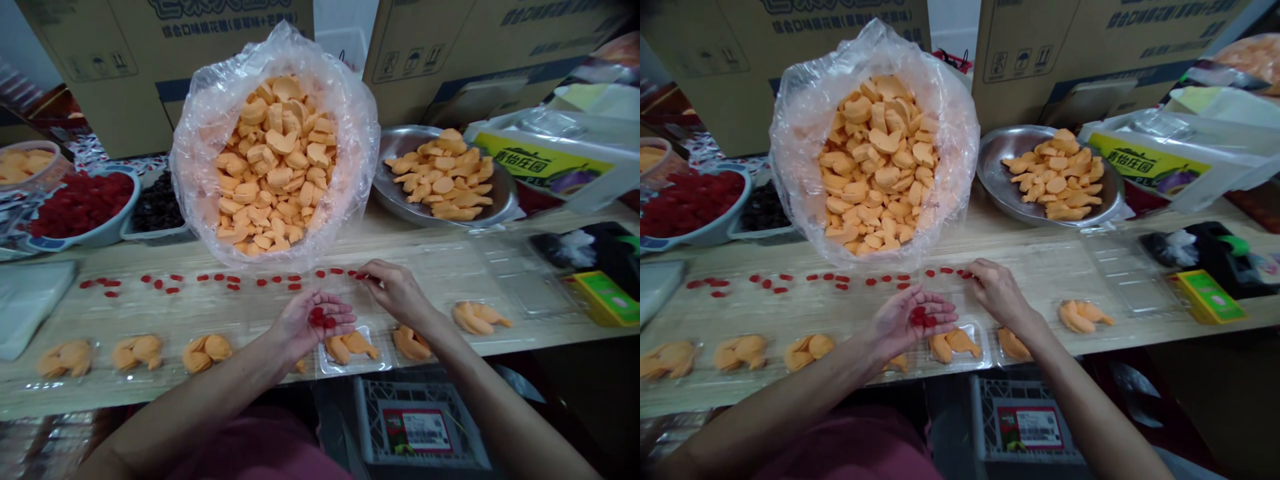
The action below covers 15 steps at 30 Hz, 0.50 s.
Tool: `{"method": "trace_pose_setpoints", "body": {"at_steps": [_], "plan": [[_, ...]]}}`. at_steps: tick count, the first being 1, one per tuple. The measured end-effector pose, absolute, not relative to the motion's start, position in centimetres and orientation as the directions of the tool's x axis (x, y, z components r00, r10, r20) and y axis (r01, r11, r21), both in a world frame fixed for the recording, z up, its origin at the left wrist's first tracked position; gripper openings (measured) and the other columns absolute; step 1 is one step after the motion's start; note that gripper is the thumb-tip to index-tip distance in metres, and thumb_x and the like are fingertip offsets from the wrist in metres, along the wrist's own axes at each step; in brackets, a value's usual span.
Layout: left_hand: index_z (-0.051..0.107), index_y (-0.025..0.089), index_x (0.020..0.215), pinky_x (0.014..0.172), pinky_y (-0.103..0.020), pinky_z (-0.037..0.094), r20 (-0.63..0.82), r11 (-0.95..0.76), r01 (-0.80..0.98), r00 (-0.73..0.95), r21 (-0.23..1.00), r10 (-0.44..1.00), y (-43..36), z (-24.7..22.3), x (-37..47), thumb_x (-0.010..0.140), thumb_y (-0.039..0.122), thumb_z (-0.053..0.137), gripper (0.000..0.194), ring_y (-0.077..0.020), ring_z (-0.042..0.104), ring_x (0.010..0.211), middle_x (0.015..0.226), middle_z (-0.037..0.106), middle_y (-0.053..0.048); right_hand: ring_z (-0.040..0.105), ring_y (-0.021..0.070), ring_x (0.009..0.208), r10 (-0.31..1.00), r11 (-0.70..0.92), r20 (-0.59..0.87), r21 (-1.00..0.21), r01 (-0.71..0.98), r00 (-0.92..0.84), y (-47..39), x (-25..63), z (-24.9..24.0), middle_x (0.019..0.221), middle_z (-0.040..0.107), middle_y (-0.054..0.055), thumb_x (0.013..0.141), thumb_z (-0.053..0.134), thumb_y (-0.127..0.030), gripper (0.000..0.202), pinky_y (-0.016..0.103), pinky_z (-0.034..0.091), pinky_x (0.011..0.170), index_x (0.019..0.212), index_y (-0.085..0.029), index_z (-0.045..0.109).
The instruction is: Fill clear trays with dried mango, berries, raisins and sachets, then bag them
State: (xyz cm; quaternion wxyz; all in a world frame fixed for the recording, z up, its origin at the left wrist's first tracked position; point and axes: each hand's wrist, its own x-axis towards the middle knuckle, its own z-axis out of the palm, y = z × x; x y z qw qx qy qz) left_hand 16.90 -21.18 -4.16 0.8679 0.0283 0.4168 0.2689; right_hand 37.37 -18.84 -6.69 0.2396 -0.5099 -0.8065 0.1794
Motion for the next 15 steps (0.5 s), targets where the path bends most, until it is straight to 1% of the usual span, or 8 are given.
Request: {"method": "trace_pose_setpoints", "body": {"at_steps": [4, 7, 9, 11, 13, 14, 15], "plan": [[0.06, 0.006, 0.084, 0.091, -0.047, 0.046, -0.695, 0.85, -0.455, 0.52, 0.266, 0.496, -21.1, -4.1, 16.9, 0.094, 0.034, 0.03, 0.043, -0.0276, 0.067, 0.082, 0.086, 0.067, -0.02, 0.059, 0.0187, 0.074, 0.903, 0.411, 0.089, -0.464, 0.785, -0.42, -18.9, 37.0, -6.6, 0.076, 0.063, 0.007, 0.08, 0.049, -0.005, 0.019, 0.028, 0.044, 0.069, 0.076, -0.015, 0.064], [0.06, 0.006, 0.084, 0.09, -0.046, 0.046, -0.701, 0.851, -0.455, 0.517, 0.261, 0.491, -21.0, -3.9, 17.0, 0.093, 0.034, 0.03, 0.042, -0.0273, 0.067, 0.082, 0.085, 0.067, -0.019, 0.059, 0.0173, 0.074, 0.908, 0.4, 0.1, -0.49, 0.775, -0.406, -18.4, 36.9, -6.6, 0.08, 0.063, 0.007, 0.083, 0.049, -0.008, 0.019, 0.026, 0.044, 0.069, 0.078, -0.016, 0.066], [0.06, 0.006, 0.084, 0.09, -0.046, 0.046, -0.707, 0.851, -0.46, 0.512, 0.254, 0.488, -20.8, -3.7, 17.1, 0.094, 0.035, 0.029, 0.043, -0.0268, 0.067, 0.082, 0.084, 0.067, -0.018, 0.059, 0.0168, 0.075, 0.921, 0.379, 0.11, -0.472, 0.796, -0.373, -18.0, 36.7, -6.6, 0.082, 0.063, 0.007, 0.083, 0.048, -0.008, 0.02, 0.026, 0.044, 0.069, 0.081, -0.015, 0.067], [0.06, 0.006, 0.084, 0.09, -0.046, 0.046, -0.705, 0.848, -0.473, 0.515, 0.242, 0.488, -20.7, -3.6, 17.2, 0.094, 0.037, 0.029, 0.045, -0.0272, 0.066, 0.083, 0.085, 0.066, -0.019, 0.059, 0.0169, 0.074, 0.931, 0.356, 0.066, -0.388, 0.85, -0.36, -17.5, 36.3, -6.8, 0.082, 0.062, 0.006, 0.082, 0.048, -0.008, 0.022, 0.025, 0.043, 0.067, 0.081, -0.016, 0.068], [0.059, 0.005, 0.086, 0.09, -0.047, 0.046, -0.694, 0.842, -0.487, 0.524, 0.23, 0.493, -20.6, -3.6, 17.3, 0.094, 0.039, 0.028, 0.047, -0.0287, 0.066, 0.088, 0.09, 0.066, -0.021, 0.059, 0.0174, 0.073, 0.937, 0.333, -0.012, -0.278, 0.901, -0.35, -17.2, 35.9, -6.9, 0.081, 0.062, 0.007, 0.082, 0.049, -0.007, 0.022, 0.025, 0.041, 0.063, 0.078, -0.015, 0.069], [0.06, 0.005, 0.087, 0.09, -0.048, 0.045, -0.687, 0.84, -0.494, 0.531, 0.225, 0.497, -20.5, -3.7, 17.3, 0.094, 0.04, 0.027, 0.048, -0.0295, 0.065, 0.09, 0.092, 0.065, -0.022, 0.059, 0.0178, 0.072, 0.941, 0.32, -0.035, -0.237, 0.917, -0.337, -17.2, 35.7, -6.9, 0.082, 0.063, 0.008, 0.082, 0.049, -0.008, 0.021, 0.026, 0.041, 0.061, 0.078, -0.015, 0.069], [0.06, 0.004, 0.088, 0.09, -0.048, 0.045, -0.679, 0.837, -0.5, 0.537, 0.221, 0.5, -20.5, -3.7, 17.4, 0.094, 0.041, 0.027, 0.05, -0.0299, 0.065, 0.092, 0.095, 0.065, -0.023, 0.059, 0.0181, 0.072, 0.945, 0.309, -0.034, -0.224, 0.924, -0.325, -17.3, 35.6, -6.7, 0.083, 0.063, 0.009, 0.082, 0.049, -0.007, 0.021, 0.026, 0.041, 0.061, 0.079, -0.014, 0.069]]}}
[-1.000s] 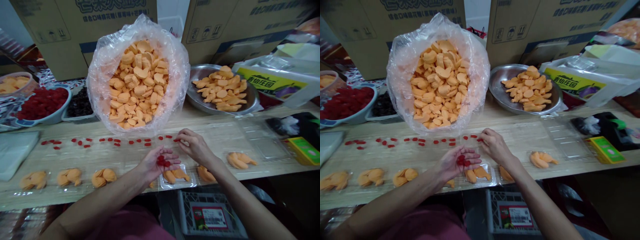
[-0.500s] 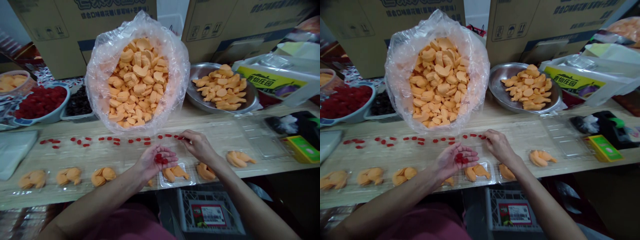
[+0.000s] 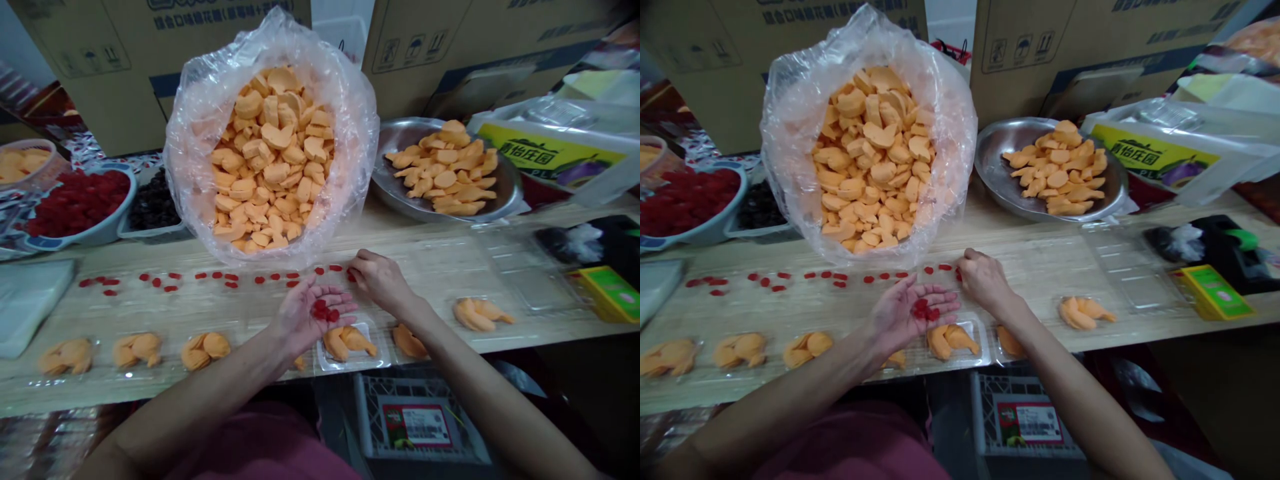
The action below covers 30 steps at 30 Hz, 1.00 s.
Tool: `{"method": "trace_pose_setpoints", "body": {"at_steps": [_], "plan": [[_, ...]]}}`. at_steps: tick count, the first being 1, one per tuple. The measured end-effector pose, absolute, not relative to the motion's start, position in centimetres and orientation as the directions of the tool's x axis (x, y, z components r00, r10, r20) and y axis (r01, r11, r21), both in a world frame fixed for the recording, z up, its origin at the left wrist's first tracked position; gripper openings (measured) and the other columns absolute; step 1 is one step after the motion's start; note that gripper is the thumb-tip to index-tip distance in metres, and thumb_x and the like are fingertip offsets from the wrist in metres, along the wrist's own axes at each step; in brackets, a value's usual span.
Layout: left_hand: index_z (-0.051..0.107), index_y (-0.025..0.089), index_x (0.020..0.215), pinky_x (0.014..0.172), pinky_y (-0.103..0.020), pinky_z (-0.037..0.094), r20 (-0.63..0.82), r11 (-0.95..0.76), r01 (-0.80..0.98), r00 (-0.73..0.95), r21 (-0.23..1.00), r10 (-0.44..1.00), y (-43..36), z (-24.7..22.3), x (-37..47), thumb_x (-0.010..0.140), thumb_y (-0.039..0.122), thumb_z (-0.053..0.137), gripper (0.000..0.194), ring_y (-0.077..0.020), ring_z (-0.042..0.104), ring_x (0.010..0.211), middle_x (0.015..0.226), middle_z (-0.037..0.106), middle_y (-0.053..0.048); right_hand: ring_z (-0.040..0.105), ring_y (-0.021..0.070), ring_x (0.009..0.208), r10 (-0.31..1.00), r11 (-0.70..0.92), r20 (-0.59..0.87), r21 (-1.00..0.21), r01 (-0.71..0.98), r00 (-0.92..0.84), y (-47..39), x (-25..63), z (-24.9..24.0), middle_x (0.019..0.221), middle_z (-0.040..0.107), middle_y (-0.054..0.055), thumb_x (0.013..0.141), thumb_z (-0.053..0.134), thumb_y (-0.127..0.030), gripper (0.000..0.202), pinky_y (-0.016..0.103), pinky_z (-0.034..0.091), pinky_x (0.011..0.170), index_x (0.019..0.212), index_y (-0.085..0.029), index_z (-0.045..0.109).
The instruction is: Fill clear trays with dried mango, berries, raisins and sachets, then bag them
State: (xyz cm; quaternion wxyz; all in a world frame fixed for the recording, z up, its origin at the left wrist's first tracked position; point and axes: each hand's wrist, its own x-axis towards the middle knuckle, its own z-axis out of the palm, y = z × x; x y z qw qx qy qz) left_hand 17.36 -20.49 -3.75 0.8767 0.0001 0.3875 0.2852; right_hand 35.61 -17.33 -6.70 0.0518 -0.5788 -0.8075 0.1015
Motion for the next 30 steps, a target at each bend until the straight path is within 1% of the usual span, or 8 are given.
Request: {"method": "trace_pose_setpoints", "body": {"at_steps": [3, 7, 12, 16, 19, 22, 25, 30], "plan": [[0.062, 0.004, 0.088, 0.089, -0.044, 0.046, -0.662, 0.824, -0.527, 0.545, 0.206, 0.514, -20.5, -4.0, 17.5, 0.093, 0.043, 0.029, 0.052, -0.0284, 0.064, 0.091, 0.095, 0.065, -0.022, 0.06, 0.0182, 0.077, 0.938, 0.342, 0.094, -0.409, 0.846, -0.334, -18.5, 35.5, -5.5, 0.088, 0.063, 0.009, 0.085, 0.049, -0.01, 0.02, 0.027, 0.045, 0.066, 0.09, -0.015, 0.068], [0.065, 0.004, 0.082, 0.081, -0.036, 0.047, -0.62, 0.781, -0.596, 0.546, 0.185, 0.564, -20.7, -4.2, 18.0, 0.094, 0.04, 0.032, 0.051, -0.0229, 0.063, 0.081, 0.085, 0.065, -0.017, 0.062, 0.0167, 0.087, 0.846, 0.448, 0.162, -0.732, 0.512, -0.508, -21.3, 35.3, -3.5, 0.094, 0.067, 0.005, 0.088, 0.055, -0.016, 0.018, 0.028, 0.05, 0.077, 0.1, -0.02, 0.067], [0.066, 0.004, 0.077, 0.068, -0.029, 0.047, -0.639, 0.791, -0.585, 0.543, 0.177, 0.544, -20.9, -4.0, 19.0, 0.094, 0.036, 0.033, 0.049, -0.0172, 0.06, 0.069, 0.076, 0.064, -0.013, 0.058, 0.0211, 0.107, 0.85, 0.43, 0.106, -0.708, 0.561, -0.517, -23.6, 35.1, -3.2, 0.113, 0.064, 0.008, 0.085, 0.055, -0.009, 0.027, 0.037, 0.048, 0.09, 0.108, -0.019, 0.064], [0.068, 0.006, 0.077, 0.067, -0.028, 0.048, -0.624, 0.834, -0.516, 0.591, 0.194, 0.511, -21.0, -3.9, 20.0, 0.091, 0.034, 0.04, 0.042, -0.0179, 0.061, 0.068, 0.073, 0.065, -0.012, 0.061, 0.0173, 0.084, 0.882, 0.305, -0.002, -0.76, 0.574, -0.472, -23.8, 35.8, -3.4, 0.091, 0.067, 0.004, 0.079, 0.058, -0.009, 0.017, 0.03, 0.05, 0.073, 0.092, -0.018, 0.065], [0.068, 0.008, 0.077, 0.068, -0.026, 0.049, -0.631, 0.827, -0.492, 0.558, 0.272, 0.539, -21.0, -4.3, 20.8, 0.083, 0.015, 0.051, 0.019, -0.0159, 0.063, 0.07, 0.075, 0.066, -0.009, 0.056, 0.0126, 0.065, 0.924, 0.227, 0.001, -0.805, 0.549, -0.381, -23.6, 36.6, -3.1, 0.078, 0.064, 0.001, 0.077, 0.057, -0.008, 0.012, 0.024, 0.045, 0.06, 0.081, -0.017, 0.063], [0.068, 0.009, 0.075, 0.074, -0.029, 0.051, -0.631, 0.797, -0.466, 0.498, 0.384, 0.595, -21.0, -4.8, 21.4, 0.072, 0.0, 0.056, 0.015, -0.0165, 0.066, 0.073, 0.078, 0.069, -0.008, 0.058, 0.0136, 0.07, 0.945, 0.223, 0.053, -0.825, 0.519, -0.322, -23.3, 37.3, -2.9, 0.085, 0.066, 0.003, 0.079, 0.056, -0.011, 0.016, 0.025, 0.045, 0.064, 0.09, -0.018, 0.065], [0.067, 0.008, 0.072, 0.072, -0.031, 0.053, -0.63, 0.781, -0.412, 0.465, 0.468, 0.623, -20.8, -4.9, 21.9, 0.07, 0.001, 0.062, 0.009, -0.0173, 0.066, 0.067, 0.073, 0.069, -0.008, 0.06, 0.0142, 0.072, 0.943, 0.194, 0.027, -0.854, 0.483, -0.332, -22.7, 38.3, -2.8, 0.085, 0.068, 0.003, 0.08, 0.058, -0.015, 0.018, 0.025, 0.046, 0.065, 0.096, -0.019, 0.066], [0.065, 0.007, 0.068, 0.056, -0.026, 0.048, -0.68, 0.769, -0.356, 0.362, 0.531, 0.637, -20.0, -4.3, 22.0, 0.073, 0.004, 0.06, 0.008, -0.0139, 0.06, 0.051, 0.059, 0.063, -0.007, 0.056, 0.0139, 0.064, 0.969, 0.223, 0.111, -0.786, 0.577, -0.222, -19.8, 40.9, -4.3, 0.071, 0.064, 0.002, 0.08, 0.06, -0.022, 0.008, 0.024, 0.042, 0.058, 0.076, -0.017, 0.064]]}}
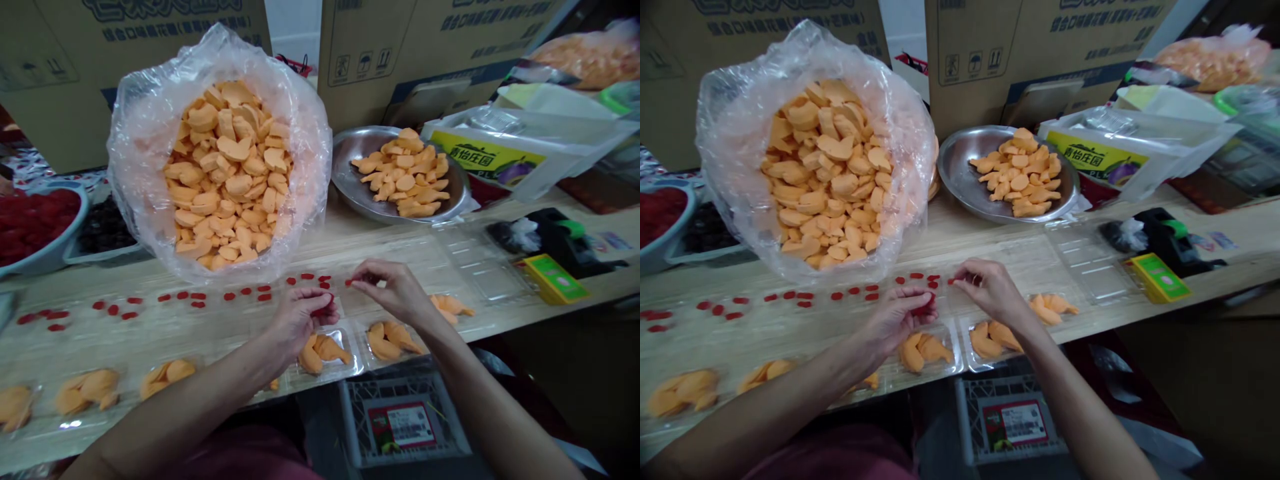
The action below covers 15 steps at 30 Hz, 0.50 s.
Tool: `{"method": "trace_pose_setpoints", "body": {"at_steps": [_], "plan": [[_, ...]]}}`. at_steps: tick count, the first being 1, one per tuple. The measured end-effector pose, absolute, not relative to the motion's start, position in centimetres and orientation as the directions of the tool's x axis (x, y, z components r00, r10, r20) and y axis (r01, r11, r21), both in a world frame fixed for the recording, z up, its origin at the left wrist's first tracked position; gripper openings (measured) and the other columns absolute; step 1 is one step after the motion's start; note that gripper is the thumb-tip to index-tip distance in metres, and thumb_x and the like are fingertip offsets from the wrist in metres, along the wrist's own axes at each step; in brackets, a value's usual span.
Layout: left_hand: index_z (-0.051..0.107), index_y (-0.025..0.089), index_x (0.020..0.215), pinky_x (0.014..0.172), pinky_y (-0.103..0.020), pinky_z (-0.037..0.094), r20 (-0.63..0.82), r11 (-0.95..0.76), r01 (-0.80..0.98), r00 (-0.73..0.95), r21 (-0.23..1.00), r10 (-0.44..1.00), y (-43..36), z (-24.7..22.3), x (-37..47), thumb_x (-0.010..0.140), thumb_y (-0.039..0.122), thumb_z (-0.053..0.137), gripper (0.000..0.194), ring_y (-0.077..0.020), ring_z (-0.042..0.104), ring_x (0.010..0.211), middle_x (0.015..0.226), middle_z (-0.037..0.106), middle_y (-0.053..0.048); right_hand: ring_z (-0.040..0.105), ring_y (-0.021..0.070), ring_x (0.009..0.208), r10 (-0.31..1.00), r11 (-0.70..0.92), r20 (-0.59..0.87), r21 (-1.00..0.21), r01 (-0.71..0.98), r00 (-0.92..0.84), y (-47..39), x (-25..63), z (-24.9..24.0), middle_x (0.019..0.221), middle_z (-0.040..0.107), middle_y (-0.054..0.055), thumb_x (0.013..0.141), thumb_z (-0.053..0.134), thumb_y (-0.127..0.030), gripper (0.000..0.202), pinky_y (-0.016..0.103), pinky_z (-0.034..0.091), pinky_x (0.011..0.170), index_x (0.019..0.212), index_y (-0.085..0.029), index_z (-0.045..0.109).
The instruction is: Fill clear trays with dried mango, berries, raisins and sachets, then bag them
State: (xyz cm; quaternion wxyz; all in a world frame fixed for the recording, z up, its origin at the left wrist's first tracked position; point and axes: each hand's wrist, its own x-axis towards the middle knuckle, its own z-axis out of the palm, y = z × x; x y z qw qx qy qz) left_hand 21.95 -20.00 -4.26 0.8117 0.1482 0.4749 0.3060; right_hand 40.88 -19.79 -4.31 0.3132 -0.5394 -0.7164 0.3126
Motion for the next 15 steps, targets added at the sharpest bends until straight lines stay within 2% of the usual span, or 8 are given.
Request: {"method": "trace_pose_setpoints", "body": {"at_steps": [3, 7, 9, 11, 15], "plan": [[0.064, 0.007, 0.066, 0.05, -0.022, 0.042, -0.682, 0.766, -0.37, 0.355, 0.525, 0.639, -19.8, -4.1, 21.8, 0.074, 0.004, 0.059, 0.01, -0.0112, 0.056, 0.05, 0.057, 0.06, -0.005, 0.057, 0.0149, 0.066, 0.96, 0.281, 0.169, -0.605, 0.745, -0.225, -18.0, 41.9, -6.1, 0.073, 0.064, 0.004, 0.08, 0.056, -0.014, 0.011, 0.025, 0.04, 0.061, 0.074, -0.017, 0.065], [0.061, 0.009, 0.064, 0.049, -0.021, 0.038, -0.663, 0.751, -0.407, 0.363, 0.52, 0.655, -19.7, -4.1, 21.8, 0.071, 0.002, 0.059, 0.01, -0.0099, 0.054, 0.049, 0.059, 0.058, -0.003, 0.058, 0.016, 0.071, 0.948, 0.314, 0.161, -0.338, 0.887, -0.274, -17.5, 41.8, -7.9, 0.077, 0.063, 0.005, 0.083, 0.052, -0.011, 0.019, 0.024, 0.039, 0.06, 0.072, -0.017, 0.066], [0.06, 0.01, 0.063, 0.049, -0.021, 0.038, -0.652, 0.75, -0.406, 0.376, 0.522, 0.658, -19.6, -4.1, 21.9, 0.07, 0.003, 0.061, 0.01, -0.0103, 0.055, 0.05, 0.061, 0.059, -0.003, 0.057, 0.0155, 0.069, 0.947, 0.309, 0.183, -0.284, 0.908, -0.265, -17.9, 41.5, -7.9, 0.083, 0.063, 0.006, 0.086, 0.05, -0.014, 0.022, 0.024, 0.038, 0.058, 0.074, -0.017, 0.067], [0.06, 0.01, 0.063, 0.05, -0.022, 0.038, -0.653, 0.752, -0.394, 0.378, 0.529, 0.657, -19.7, -4.2, 22.1, 0.07, 0.004, 0.063, 0.01, -0.011, 0.056, 0.051, 0.061, 0.061, -0.004, 0.058, 0.0158, 0.069, 0.941, 0.322, 0.226, -0.36, 0.876, -0.254, -18.9, 41.2, -7.2, 0.087, 0.063, 0.007, 0.089, 0.049, -0.017, 0.022, 0.026, 0.042, 0.059, 0.079, -0.017, 0.069], [0.061, 0.01, 0.062, 0.05, -0.023, 0.039, -0.654, 0.764, -0.364, 0.396, 0.533, 0.645, -20.1, -4.4, 22.6, 0.069, 0.004, 0.065, 0.009, -0.0121, 0.057, 0.05, 0.059, 0.062, -0.005, 0.062, 0.0175, 0.084, 0.926, 0.373, 0.247, -0.719, 0.586, -0.286, -21.7, 40.0, -4.6, 0.092, 0.066, 0.006, 0.09, 0.053, -0.02, 0.016, 0.029, 0.049, 0.074, 0.097, -0.019, 0.068]]}}
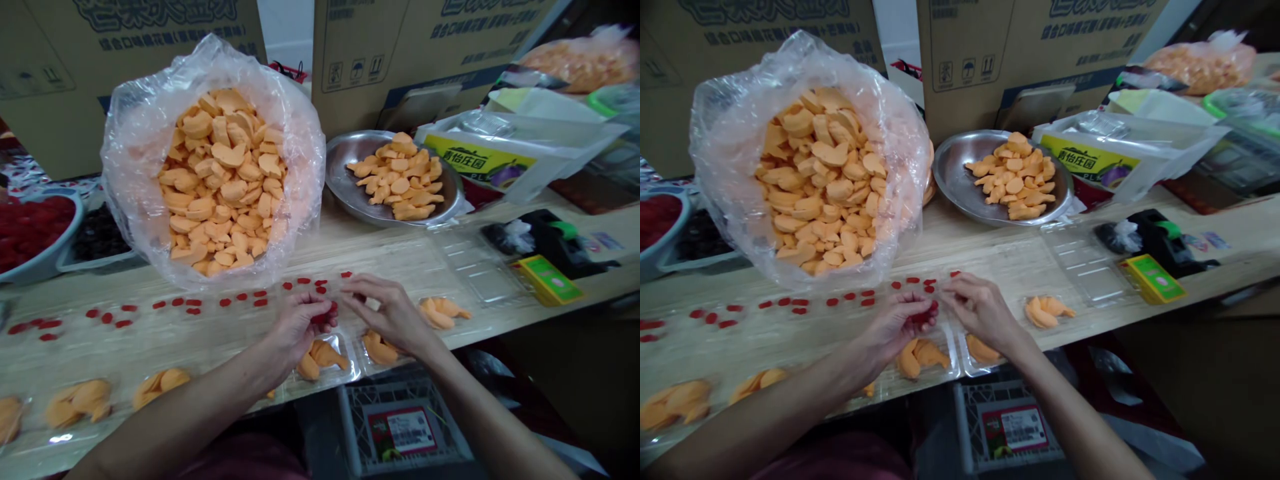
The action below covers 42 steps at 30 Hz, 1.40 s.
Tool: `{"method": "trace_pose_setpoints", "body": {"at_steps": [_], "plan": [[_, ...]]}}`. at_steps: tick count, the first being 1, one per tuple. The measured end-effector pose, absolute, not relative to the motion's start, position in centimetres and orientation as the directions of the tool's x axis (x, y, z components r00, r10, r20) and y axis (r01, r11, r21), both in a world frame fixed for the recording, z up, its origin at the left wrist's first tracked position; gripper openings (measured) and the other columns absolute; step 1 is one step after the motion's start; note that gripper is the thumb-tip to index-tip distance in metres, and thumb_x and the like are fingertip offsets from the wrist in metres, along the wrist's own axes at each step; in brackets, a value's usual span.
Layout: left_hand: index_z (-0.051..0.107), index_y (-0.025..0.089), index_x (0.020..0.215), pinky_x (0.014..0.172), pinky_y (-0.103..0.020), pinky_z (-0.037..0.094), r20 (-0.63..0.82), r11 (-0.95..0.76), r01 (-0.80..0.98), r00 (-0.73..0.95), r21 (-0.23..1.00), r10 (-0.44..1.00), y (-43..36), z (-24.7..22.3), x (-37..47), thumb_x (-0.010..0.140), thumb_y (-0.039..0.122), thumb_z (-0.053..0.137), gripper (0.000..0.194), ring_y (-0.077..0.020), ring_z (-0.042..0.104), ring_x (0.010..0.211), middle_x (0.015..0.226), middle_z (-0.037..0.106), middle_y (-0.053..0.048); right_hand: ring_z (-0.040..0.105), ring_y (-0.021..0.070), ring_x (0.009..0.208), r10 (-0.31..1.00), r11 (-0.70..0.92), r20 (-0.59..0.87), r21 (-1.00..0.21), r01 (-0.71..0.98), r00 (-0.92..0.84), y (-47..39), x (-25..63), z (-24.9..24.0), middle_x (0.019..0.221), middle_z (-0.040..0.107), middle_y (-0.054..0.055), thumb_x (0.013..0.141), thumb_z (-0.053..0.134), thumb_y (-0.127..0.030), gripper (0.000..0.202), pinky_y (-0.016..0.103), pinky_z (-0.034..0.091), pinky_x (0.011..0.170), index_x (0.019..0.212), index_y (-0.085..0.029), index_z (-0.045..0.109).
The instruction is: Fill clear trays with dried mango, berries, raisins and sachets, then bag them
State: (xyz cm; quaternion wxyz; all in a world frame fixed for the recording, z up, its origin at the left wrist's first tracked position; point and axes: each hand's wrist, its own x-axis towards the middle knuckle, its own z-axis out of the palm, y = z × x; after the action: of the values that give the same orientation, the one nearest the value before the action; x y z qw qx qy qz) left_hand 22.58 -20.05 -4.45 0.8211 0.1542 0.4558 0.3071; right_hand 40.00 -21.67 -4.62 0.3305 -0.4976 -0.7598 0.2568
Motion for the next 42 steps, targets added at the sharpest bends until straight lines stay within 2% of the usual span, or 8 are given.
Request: {"method": "trace_pose_setpoints", "body": {"at_steps": [3, 9, 14, 19, 28, 31, 35, 42], "plan": [[0.061, 0.011, 0.06, 0.052, -0.024, 0.042, -0.665, 0.796, -0.357, 0.438, 0.489, 0.605, -20.5, -4.6, 23.0, 0.068, 0.003, 0.064, 0.012, -0.0131, 0.058, 0.049, 0.055, 0.061, -0.004, 0.062, 0.0161, 0.086, 0.914, 0.357, 0.209, -0.82, 0.447, -0.347, -23.3, 39.3, -3.3, 0.093, 0.067, 0.004, 0.088, 0.055, -0.017, 0.015, 0.028, 0.05, 0.076, 0.094, -0.021, 0.068], [0.065, 0.009, 0.068, 0.074, -0.031, 0.052, -0.695, 0.855, -0.376, 0.504, 0.358, 0.513, -20.4, -4.4, 23.3, 0.082, 0.008, 0.051, 0.02, -0.0164, 0.065, 0.066, 0.068, 0.068, -0.009, 0.062, 0.0152, 0.079, 0.916, 0.291, 0.103, -0.838, 0.463, -0.388, -22.2, 41.0, -3.5, 0.084, 0.067, 0.003, 0.084, 0.057, -0.014, 0.012, 0.026, 0.049, 0.072, 0.087, -0.019, 0.067], [0.066, 0.004, 0.076, 0.087, -0.041, 0.049, -0.678, 0.856, -0.442, 0.543, 0.27, 0.495, -19.2, -3.3, 23.2, 0.094, 0.034, 0.034, 0.047, -0.0244, 0.067, 0.08, 0.082, 0.069, -0.019, 0.059, 0.0169, 0.071, 0.965, 0.258, 0.203, -0.648, 0.717, -0.164, -19.0, 44.2, -6.3, 0.076, 0.065, 0.005, 0.081, 0.054, -0.014, 0.012, 0.028, 0.045, 0.065, 0.077, -0.016, 0.065], [0.065, 0.002, 0.082, 0.093, -0.043, 0.045, -0.636, 0.838, -0.487, 0.571, 0.245, 0.518, -18.6, -3.0, 23.2, 0.094, 0.041, 0.027, 0.057, -0.0284, 0.065, 0.092, 0.092, 0.067, -0.024, 0.06, 0.0182, 0.074, 0.95, 0.294, 0.256, -0.523, 0.8, -0.181, -18.2, 45.2, -8.4, 0.081, 0.064, 0.007, 0.084, 0.051, -0.015, 0.018, 0.03, 0.047, 0.068, 0.078, -0.017, 0.067], [0.066, 0.003, 0.078, 0.07, -0.029, 0.049, -0.617, 0.834, -0.519, 0.598, 0.188, 0.512, -19.4, -4.0, 24.3, 0.095, 0.039, 0.03, 0.054, -0.0168, 0.061, 0.065, 0.071, 0.065, -0.013, 0.061, 0.0172, 0.091, 0.862, 0.459, 0.238, -0.742, 0.489, -0.448, -23.2, 40.7, -3.8, 0.094, 0.067, 0.005, 0.09, 0.052, -0.015, 0.018, 0.029, 0.05, 0.079, 0.097, -0.021, 0.068], [0.065, 0.002, 0.078, 0.078, -0.033, 0.049, -0.638, 0.861, -0.479, 0.612, 0.171, 0.468, -19.5, -4.0, 24.7, 0.095, 0.04, 0.028, 0.056, -0.0198, 0.063, 0.072, 0.076, 0.066, -0.017, 0.062, 0.0161, 0.083, 0.906, 0.385, 0.209, -0.769, 0.511, -0.368, -22.8, 42.0, -4.3, 0.089, 0.067, 0.005, 0.088, 0.054, -0.016, 0.014, 0.028, 0.05, 0.074, 0.091, -0.019, 0.067], [0.064, 0.001, 0.085, 0.092, -0.041, 0.044, -0.645, 0.873, -0.454, 0.617, 0.177, 0.451, -19.5, -4.0, 24.9, 0.094, 0.044, 0.026, 0.058, -0.0277, 0.064, 0.089, 0.088, 0.066, -0.023, 0.061, 0.0181, 0.075, 0.956, 0.277, 0.26, -0.64, 0.717, -0.138, -20.1, 45.7, -6.5, 0.08, 0.065, 0.005, 0.082, 0.055, -0.016, 0.011, 0.03, 0.048, 0.069, 0.083, -0.018, 0.065], [0.061, 0.002, 0.095, 0.095, -0.043, 0.04, -0.607, 0.873, -0.456, 0.648, 0.174, 0.46, -19.2, -4.2, 25.0, 0.093, 0.048, 0.028, 0.057, -0.0299, 0.061, 0.098, 0.098, 0.064, -0.023, 0.061, 0.0222, 0.081, 0.935, 0.309, 0.304, -0.443, 0.842, -0.183, -18.8, 47.1, -8.0, 0.083, 0.068, 0.009, 0.084, 0.051, -0.013, 0.019, 0.036, 0.049, 0.073, 0.077, -0.018, 0.067]]}}
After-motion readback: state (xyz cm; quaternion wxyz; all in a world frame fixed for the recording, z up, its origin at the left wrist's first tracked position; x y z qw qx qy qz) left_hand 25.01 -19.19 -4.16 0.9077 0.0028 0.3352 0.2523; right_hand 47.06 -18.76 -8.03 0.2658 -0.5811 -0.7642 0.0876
